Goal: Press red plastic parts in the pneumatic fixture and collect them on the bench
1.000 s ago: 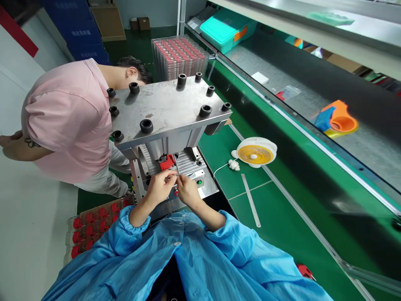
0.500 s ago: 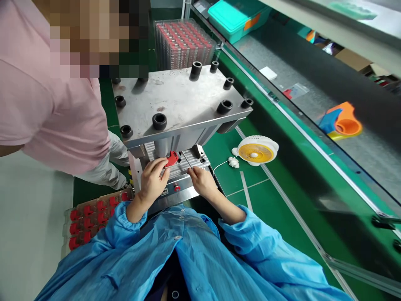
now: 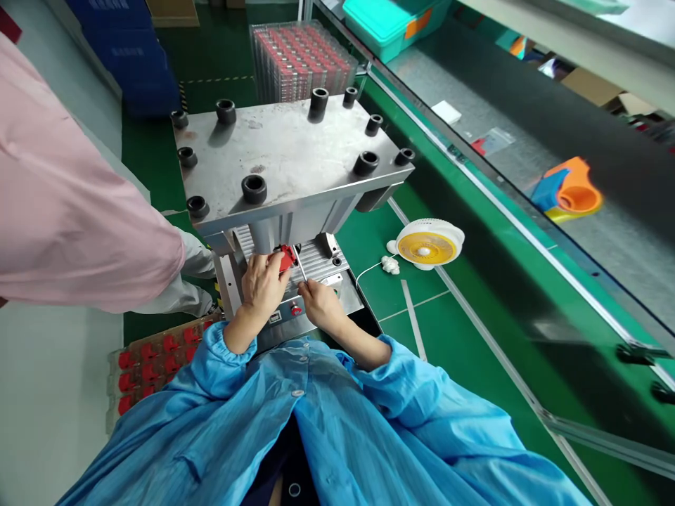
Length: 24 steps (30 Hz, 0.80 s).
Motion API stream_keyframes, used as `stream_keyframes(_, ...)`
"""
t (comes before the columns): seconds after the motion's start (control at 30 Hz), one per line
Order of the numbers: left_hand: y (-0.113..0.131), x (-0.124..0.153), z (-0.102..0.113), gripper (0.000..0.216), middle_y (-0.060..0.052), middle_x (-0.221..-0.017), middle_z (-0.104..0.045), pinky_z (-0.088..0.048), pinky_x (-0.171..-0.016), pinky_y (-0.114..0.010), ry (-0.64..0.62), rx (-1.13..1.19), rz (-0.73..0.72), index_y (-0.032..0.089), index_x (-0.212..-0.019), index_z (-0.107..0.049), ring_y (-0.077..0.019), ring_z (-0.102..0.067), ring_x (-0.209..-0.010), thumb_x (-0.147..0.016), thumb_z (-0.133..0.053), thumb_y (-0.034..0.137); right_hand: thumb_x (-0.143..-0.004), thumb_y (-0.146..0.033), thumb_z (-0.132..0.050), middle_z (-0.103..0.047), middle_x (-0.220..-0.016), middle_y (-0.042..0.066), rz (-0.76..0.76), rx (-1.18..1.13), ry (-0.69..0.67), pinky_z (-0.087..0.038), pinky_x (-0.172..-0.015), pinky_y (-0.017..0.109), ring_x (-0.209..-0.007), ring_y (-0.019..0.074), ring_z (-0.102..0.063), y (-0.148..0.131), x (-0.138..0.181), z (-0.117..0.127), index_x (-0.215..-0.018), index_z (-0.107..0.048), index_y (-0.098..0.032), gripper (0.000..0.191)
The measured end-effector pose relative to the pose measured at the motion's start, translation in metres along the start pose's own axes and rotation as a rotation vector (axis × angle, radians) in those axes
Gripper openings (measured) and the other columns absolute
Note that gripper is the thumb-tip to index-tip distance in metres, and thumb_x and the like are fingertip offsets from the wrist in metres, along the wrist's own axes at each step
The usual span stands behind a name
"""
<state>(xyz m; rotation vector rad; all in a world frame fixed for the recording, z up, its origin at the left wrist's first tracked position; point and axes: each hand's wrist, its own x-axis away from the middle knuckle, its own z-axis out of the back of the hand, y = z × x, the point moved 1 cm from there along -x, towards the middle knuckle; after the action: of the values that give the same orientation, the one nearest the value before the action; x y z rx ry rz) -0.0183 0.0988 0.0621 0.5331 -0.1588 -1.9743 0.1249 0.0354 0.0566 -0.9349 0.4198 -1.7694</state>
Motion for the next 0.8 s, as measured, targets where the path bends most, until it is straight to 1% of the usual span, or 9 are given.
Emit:
stream_keyframes(0.1, -0.003, -0.002, -0.002, 0.024, -0.013, -0.109, -0.066, -0.053, -0.095, -0.040, 0.008, -0.003, -0.018, 0.019, -0.113, -0.071, -0.0299, -0.062, -0.108, -0.091, -0.072, 0.027, -0.105, -0.031, -0.041, -0.062, -0.070, 0.004, 0.015, 0.096, -0.003, -0.036, -0.064, 0.028, -0.067, 0.0170, -0.056, -0.009, 0.003, 0.004, -0.083, -0.062, -0.018, 0.034)
stream_keyframes(0.2, -0.006, -0.003, -0.004, 0.027, -0.013, -0.111, -0.066, -0.052, -0.096, -0.040, 0.018, 0.004, -0.029, 0.018, -0.115, -0.070, -0.0295, -0.063, -0.107, -0.090, -0.074, 0.026, -0.105, -0.027, -0.041, -0.063, -0.071, 0.005, 0.065, 0.099, -0.054, -0.038, -0.068, 0.027, -0.070, 0.0168, -0.057, -0.014, 0.003, 0.013, -0.083, -0.065, -0.017, 0.033)
stream_keyframes(0.33, -0.010, -0.003, -0.007, 0.028, -0.013, -0.111, -0.066, -0.052, -0.096, -0.040, 0.041, 0.026, -0.030, 0.018, -0.115, -0.069, -0.0294, -0.064, -0.108, -0.089, -0.075, 0.025, -0.102, -0.022, -0.044, -0.059, -0.064, 0.002, 0.109, 0.027, -0.142, -0.040, -0.067, 0.026, -0.063, 0.0151, -0.055, -0.011, -0.006, 0.032, -0.081, -0.067, -0.017, 0.032)
stream_keyframes(0.43, -0.012, -0.005, -0.008, 0.028, -0.013, -0.112, -0.065, -0.052, -0.096, -0.040, 0.053, 0.038, -0.030, 0.019, -0.114, -0.069, -0.0292, -0.064, -0.109, -0.089, -0.075, 0.027, -0.099, -0.020, -0.049, -0.055, -0.061, 0.001, 0.158, 0.012, -0.170, -0.040, -0.063, 0.025, -0.058, 0.0136, -0.051, -0.005, -0.015, 0.045, -0.076, -0.065, -0.017, 0.029)
stream_keyframes(0.5, -0.012, -0.005, -0.008, 0.027, -0.014, -0.113, -0.065, -0.052, -0.096, -0.040, 0.059, 0.040, -0.027, 0.019, -0.113, -0.069, -0.0294, -0.064, -0.109, -0.088, -0.076, 0.028, -0.098, -0.020, -0.052, -0.054, -0.060, 0.002, 0.185, 0.012, -0.180, -0.039, -0.060, 0.025, -0.057, 0.0131, -0.050, -0.002, -0.018, 0.048, -0.074, -0.064, -0.017, 0.027)
stream_keyframes(0.6, -0.010, -0.003, -0.007, 0.029, -0.015, -0.114, -0.064, -0.052, -0.098, -0.043, 0.085, 0.037, -0.029, 0.018, -0.114, -0.069, -0.0311, -0.063, -0.110, -0.088, -0.076, 0.031, -0.100, -0.021, -0.049, -0.055, -0.061, 0.002, 0.192, -0.005, -0.159, -0.039, -0.060, 0.024, -0.059, 0.0133, -0.052, -0.001, -0.017, 0.041, -0.076, -0.064, -0.017, 0.029)
stream_keyframes(0.7, -0.009, 0.001, -0.007, 0.033, -0.017, -0.116, -0.063, -0.051, -0.100, -0.046, 0.110, 0.034, -0.043, 0.018, -0.118, -0.069, -0.0325, -0.062, -0.111, -0.090, -0.075, 0.034, -0.102, -0.020, -0.045, -0.058, -0.065, 0.002, 0.160, -0.015, -0.090, -0.039, -0.062, 0.023, -0.063, 0.0132, -0.054, -0.002, -0.012, 0.022, -0.075, -0.061, -0.017, 0.031)
stream_keyframes(0.8, -0.010, 0.003, -0.007, 0.034, -0.017, -0.117, -0.062, -0.050, -0.101, -0.046, 0.121, 0.030, -0.043, 0.017, -0.120, -0.068, -0.0323, -0.062, -0.110, -0.091, -0.073, 0.034, -0.103, -0.021, -0.045, -0.059, -0.065, 0.002, 0.133, -0.063, -0.042, -0.038, -0.062, 0.023, -0.062, 0.0131, -0.054, -0.004, -0.010, 0.003, -0.073, -0.057, -0.018, 0.033)
